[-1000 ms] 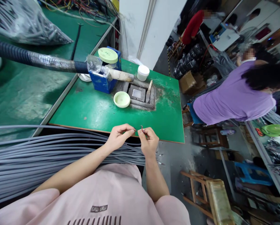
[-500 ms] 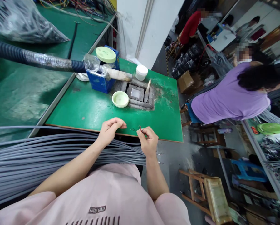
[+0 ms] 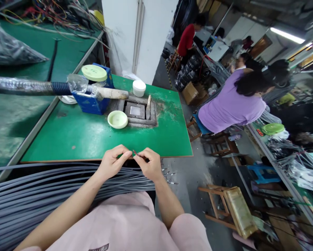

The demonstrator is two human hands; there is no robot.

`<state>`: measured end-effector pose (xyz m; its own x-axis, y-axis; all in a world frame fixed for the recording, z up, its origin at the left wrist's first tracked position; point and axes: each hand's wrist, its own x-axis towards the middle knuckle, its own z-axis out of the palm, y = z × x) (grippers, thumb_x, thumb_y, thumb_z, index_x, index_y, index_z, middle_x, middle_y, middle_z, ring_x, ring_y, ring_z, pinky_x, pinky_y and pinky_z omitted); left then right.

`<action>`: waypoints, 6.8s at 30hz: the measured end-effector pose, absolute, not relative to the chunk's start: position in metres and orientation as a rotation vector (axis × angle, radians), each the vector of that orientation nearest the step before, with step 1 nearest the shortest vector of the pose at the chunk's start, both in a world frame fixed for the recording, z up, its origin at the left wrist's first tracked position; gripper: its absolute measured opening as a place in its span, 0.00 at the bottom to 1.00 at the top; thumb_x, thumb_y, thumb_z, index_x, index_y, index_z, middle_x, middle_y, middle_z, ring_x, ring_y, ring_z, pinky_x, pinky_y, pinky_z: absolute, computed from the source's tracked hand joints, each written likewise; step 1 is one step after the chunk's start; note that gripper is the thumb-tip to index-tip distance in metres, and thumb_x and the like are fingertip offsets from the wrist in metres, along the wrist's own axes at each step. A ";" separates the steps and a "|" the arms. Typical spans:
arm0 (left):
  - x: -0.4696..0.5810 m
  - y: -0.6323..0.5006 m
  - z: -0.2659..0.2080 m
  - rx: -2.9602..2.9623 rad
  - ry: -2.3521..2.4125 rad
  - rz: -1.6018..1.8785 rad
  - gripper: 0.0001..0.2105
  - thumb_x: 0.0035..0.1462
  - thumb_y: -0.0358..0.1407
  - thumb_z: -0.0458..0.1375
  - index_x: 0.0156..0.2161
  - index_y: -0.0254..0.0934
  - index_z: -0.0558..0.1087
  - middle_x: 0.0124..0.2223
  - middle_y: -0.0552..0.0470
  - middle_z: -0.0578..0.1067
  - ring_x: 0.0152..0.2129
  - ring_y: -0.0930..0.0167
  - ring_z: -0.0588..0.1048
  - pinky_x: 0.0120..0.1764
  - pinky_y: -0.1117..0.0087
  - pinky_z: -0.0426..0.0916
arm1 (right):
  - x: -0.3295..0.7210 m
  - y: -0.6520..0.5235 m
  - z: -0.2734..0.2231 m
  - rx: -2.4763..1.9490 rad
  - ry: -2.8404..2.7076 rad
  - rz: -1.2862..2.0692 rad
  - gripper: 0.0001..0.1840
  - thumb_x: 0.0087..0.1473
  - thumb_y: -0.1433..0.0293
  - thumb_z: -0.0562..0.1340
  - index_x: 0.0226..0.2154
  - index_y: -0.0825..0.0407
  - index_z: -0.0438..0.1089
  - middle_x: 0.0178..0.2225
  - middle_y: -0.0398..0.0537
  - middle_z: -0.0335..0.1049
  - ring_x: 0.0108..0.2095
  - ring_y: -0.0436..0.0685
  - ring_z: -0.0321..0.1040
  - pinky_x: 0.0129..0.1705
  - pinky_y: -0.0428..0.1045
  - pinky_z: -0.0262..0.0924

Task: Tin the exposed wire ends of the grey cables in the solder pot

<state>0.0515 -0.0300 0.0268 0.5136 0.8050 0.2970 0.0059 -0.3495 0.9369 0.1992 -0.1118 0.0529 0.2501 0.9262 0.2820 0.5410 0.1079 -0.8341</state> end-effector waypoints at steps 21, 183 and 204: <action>0.077 -0.106 0.000 1.560 0.146 0.829 0.19 0.55 0.40 0.60 0.50 0.38 0.67 0.49 0.42 0.69 0.47 0.64 0.70 0.51 0.61 0.66 | 0.199 0.031 0.095 -1.512 -1.343 0.679 0.21 0.46 0.56 0.63 0.15 0.51 0.58 0.14 0.37 0.55 0.17 0.46 0.52 0.21 0.45 0.48; 0.081 -0.052 0.030 0.499 0.413 0.771 0.16 0.44 0.47 0.67 0.31 0.35 0.76 0.30 0.52 0.76 0.28 0.72 0.74 0.33 0.70 0.71 | 0.181 -0.105 0.037 -1.329 -0.950 1.009 0.18 0.50 0.58 0.62 0.18 0.53 0.68 0.12 0.35 0.55 0.13 0.44 0.47 0.16 0.43 0.45; 0.064 -0.066 0.024 1.399 0.520 0.818 0.11 0.58 0.40 0.57 0.33 0.34 0.75 0.31 0.49 0.74 0.32 0.70 0.69 0.42 0.68 0.63 | 0.205 -0.093 0.081 -1.513 -1.229 0.965 0.08 0.47 0.65 0.66 0.29 0.52 0.75 0.18 0.39 0.68 0.17 0.46 0.60 0.20 0.43 0.55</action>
<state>0.0640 -0.0661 0.0236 0.6332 0.7605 0.1440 -0.1923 -0.0256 0.9810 0.2054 -0.0927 0.0806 0.1906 0.9815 -0.0192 0.2509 -0.0676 -0.9657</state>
